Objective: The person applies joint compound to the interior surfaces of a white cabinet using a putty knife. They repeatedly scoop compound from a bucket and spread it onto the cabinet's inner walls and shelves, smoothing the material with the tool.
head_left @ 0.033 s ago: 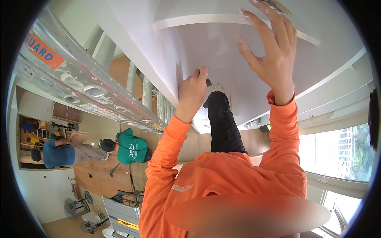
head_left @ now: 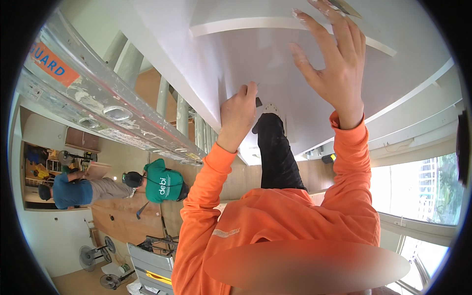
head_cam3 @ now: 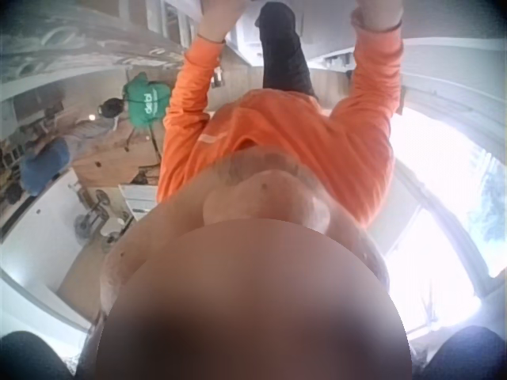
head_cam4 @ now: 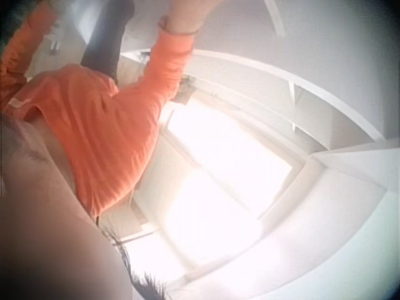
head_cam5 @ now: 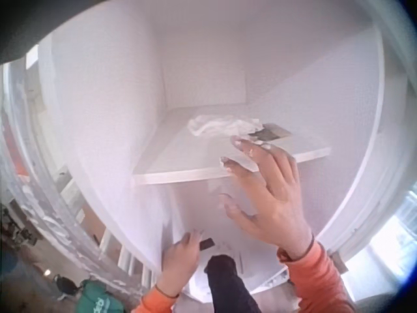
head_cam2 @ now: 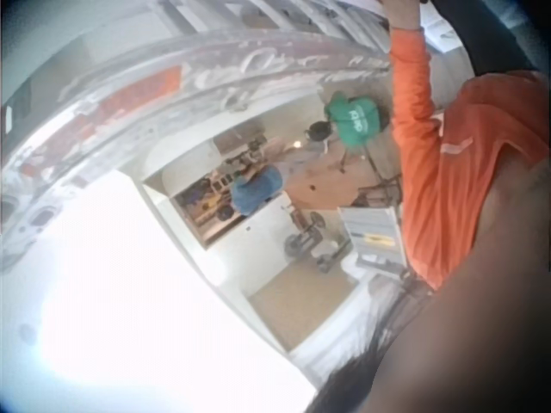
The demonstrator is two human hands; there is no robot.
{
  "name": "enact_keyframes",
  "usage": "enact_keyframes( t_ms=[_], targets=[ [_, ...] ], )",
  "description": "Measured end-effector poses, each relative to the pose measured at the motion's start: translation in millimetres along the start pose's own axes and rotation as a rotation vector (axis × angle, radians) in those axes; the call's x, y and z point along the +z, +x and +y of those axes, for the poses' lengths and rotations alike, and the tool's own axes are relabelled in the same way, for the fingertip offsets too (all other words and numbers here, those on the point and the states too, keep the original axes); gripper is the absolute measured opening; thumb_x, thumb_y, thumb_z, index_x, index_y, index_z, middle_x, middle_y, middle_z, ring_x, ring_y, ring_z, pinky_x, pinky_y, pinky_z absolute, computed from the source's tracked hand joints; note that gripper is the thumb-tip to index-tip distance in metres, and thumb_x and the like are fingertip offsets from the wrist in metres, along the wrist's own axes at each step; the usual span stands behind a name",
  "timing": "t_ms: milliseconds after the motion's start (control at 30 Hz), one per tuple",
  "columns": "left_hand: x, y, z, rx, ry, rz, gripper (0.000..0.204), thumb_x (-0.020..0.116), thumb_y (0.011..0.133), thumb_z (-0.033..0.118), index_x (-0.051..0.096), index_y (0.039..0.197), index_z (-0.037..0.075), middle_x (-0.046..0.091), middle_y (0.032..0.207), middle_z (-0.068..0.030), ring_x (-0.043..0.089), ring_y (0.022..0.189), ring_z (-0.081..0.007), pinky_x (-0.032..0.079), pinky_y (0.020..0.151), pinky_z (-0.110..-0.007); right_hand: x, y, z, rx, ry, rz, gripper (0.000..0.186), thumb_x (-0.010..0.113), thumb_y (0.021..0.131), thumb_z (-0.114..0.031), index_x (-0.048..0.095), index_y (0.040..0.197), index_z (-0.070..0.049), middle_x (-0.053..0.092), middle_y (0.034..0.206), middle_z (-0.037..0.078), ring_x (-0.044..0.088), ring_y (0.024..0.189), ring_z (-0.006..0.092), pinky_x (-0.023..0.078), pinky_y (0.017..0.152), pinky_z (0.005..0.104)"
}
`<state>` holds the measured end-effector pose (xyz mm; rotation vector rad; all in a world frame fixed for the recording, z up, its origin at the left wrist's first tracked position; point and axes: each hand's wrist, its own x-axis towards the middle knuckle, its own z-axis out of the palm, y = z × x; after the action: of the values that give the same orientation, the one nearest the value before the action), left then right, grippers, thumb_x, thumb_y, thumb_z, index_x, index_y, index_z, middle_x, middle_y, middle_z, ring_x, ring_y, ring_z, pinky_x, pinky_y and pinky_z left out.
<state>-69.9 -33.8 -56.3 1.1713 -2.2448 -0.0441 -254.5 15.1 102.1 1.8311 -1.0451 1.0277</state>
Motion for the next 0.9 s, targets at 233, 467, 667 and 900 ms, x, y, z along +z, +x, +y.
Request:
enact_keyframes(
  t_ms=[233, 467, 667, 900],
  targets=[
    [0.9, 5.5, 1.8, 0.022, 0.006, 0.018, 0.013, 0.049, 0.098, 0.019, 0.046, 0.098, 0.006, 0.061, 0.085, -0.014, 0.062, 0.064, -0.0382, 0.05, 0.052, -0.045, 8.1, 4.6, -0.6, 0.029, -0.017, -0.087, 0.042, 0.073, 0.075, -0.022, 0.066, 0.112, -0.006, 0.052, 0.133, 0.017, 0.049, 0.12, 0.0356, 0.037, 0.1, 0.0496],
    [1.5, 5.2, 0.2, 0.023, 0.023, 0.01, 0.014, 0.049, 0.098, 0.02, 0.046, 0.099, 0.006, 0.061, 0.086, -0.0145, 0.063, 0.065, -0.0387, 0.05, 0.053, -0.046, 10.7, 8.4, -5.2, 0.052, -0.017, -0.11, 0.04, 0.073, 0.074, -0.023, 0.067, 0.111, -0.008, 0.052, 0.134, 0.016, 0.048, 0.123, 0.0357, 0.034, 0.102, 0.0523],
    [1.3, 5.9, 3.4, -0.016, -0.003, -0.028, 0.015, 0.048, 0.098, 0.02, 0.048, 0.103, 0.006, 0.063, 0.091, -0.0146, 0.064, 0.068, -0.0393, 0.051, 0.057, -0.048, 16.3, -1.2, -3.3, 0.059, -0.059, 0.069, 0.029, 0.07, 0.078, -0.016, 0.068, 0.107, -0.01, 0.065, 0.11, 0.008, 0.06, 0.095, 0.0278, 0.043, 0.088, 0.043],
    [1.5, 8.5, 6.6, 0.038, 0.105, 0.015, 0.01, 0.05, 0.096, 0.016, 0.049, 0.101, 0.006, 0.063, 0.085, -0.0115, 0.064, 0.063, -0.0318, 0.051, 0.05, -0.04, 9.9, -77.9, -38.3, 0.092, 0.308, 0.246, 0.016, 0.074, 0.072, -0.01, 0.069, 0.087, -0.01, 0.067, 0.085, 0.001, 0.056, 0.059, 0.0158, 0.042, 0.052, 0.0289]
  ],
)
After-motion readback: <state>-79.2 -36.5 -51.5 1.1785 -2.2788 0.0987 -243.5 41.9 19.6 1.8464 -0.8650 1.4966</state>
